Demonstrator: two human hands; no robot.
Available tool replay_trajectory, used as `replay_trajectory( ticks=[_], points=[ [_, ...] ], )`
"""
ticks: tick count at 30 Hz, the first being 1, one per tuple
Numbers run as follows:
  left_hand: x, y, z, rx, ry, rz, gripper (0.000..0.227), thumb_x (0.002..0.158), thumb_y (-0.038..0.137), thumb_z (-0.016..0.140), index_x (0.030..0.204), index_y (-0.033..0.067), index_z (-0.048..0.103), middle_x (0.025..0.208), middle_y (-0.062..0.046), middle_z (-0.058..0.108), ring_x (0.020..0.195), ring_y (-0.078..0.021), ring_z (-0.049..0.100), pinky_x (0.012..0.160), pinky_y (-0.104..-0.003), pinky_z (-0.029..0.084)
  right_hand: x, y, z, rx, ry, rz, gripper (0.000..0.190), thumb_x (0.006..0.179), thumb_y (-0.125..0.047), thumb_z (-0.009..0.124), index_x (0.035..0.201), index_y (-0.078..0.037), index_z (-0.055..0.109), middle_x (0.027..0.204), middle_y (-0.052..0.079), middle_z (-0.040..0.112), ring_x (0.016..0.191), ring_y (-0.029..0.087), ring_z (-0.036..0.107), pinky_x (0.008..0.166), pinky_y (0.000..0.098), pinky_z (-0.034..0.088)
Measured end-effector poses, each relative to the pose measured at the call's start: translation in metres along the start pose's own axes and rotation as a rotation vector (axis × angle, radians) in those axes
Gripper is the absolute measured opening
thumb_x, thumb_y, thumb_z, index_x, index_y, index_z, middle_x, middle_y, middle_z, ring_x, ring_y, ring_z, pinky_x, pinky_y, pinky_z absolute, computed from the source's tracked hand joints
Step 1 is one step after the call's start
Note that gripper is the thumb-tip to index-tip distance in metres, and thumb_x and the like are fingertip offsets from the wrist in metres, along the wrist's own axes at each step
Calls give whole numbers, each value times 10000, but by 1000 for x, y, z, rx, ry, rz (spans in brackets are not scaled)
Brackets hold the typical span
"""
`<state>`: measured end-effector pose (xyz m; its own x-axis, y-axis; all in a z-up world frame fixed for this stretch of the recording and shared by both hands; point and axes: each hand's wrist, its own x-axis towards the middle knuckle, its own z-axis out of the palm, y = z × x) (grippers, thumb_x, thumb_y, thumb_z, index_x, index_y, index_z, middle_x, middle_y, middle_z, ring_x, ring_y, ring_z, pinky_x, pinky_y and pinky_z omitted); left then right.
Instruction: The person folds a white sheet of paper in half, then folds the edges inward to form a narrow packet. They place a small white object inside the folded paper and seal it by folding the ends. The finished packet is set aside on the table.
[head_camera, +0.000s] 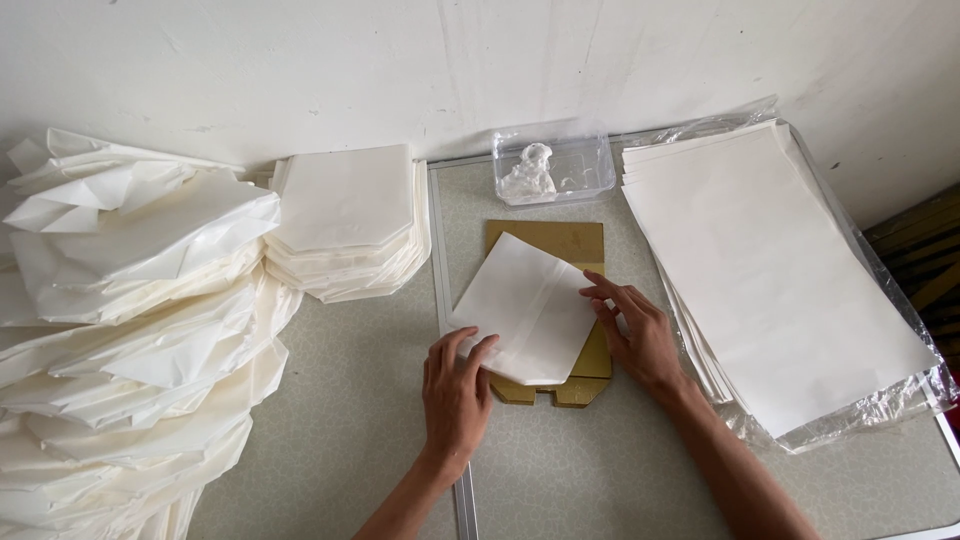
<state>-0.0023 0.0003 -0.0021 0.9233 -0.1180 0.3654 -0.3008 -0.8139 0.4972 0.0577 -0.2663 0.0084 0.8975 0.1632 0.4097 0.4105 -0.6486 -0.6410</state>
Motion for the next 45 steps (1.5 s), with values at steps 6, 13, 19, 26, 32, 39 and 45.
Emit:
replay_trajectory(
  ticks=[6,13,19,26,32,39,45],
  points=[
    [-9,-7,11,106,116,216,613,853,85,809,1402,292,632,1150,37,638,896,-171,577,944,-393,462,1,-7,-5,82,148,35,313,1065,-77,505,1353,-35,621,1299,130,673,1117,245,672,847,337,601],
    [0,-1,9,194,-115,187,548,1055,426,523,1563,231,457,1333,-100,538,1027,-255,534,915,-410,471,1,-5,-7,199,-31,43,364,1068,-117,487,1415,-45,573,1099,85,746,829,174,737,758,303,624],
    [6,11,-2,106,-186,303,603,1083,550,297,1564,222,452,1478,-161,482,1326,-315,491,1070,-490,385,2,-9,-8,213,-182,-56,444,1006,-130,608,1440,-62,542,1131,114,737,975,197,741,878,314,617],
    [3,12,0,209,-182,288,516,1066,421,422,1530,210,496,1494,-110,509,1314,-292,492,1071,-497,358,3,-13,-7,196,-235,-200,445,1018,-102,589,1456,-71,520,1182,96,706,1035,215,715,870,317,613],
    [1,11,-1,201,-224,289,648,1050,598,354,1574,223,433,1479,-155,489,1166,-305,519,970,-451,424,2,-12,-5,216,-221,-293,364,1017,-79,588,1380,-50,595,974,81,738,876,223,712,775,328,593],
    [0,20,-6,-128,-415,527,672,1091,560,324,1567,101,440,1413,-237,520,1204,-395,549,1027,-568,386,-4,-20,-5,188,-143,-160,327,992,-136,614,1297,-29,664,1060,97,730,867,196,739,780,297,604],
    [12,26,-9,-52,-341,502,524,1082,423,480,1507,121,525,1535,-144,508,1387,-331,461,1095,-501,345,3,-20,-6,195,-126,-177,304,1006,-143,571,1281,-38,648,1149,99,763,1012,234,758,887,331,624]
  ],
)
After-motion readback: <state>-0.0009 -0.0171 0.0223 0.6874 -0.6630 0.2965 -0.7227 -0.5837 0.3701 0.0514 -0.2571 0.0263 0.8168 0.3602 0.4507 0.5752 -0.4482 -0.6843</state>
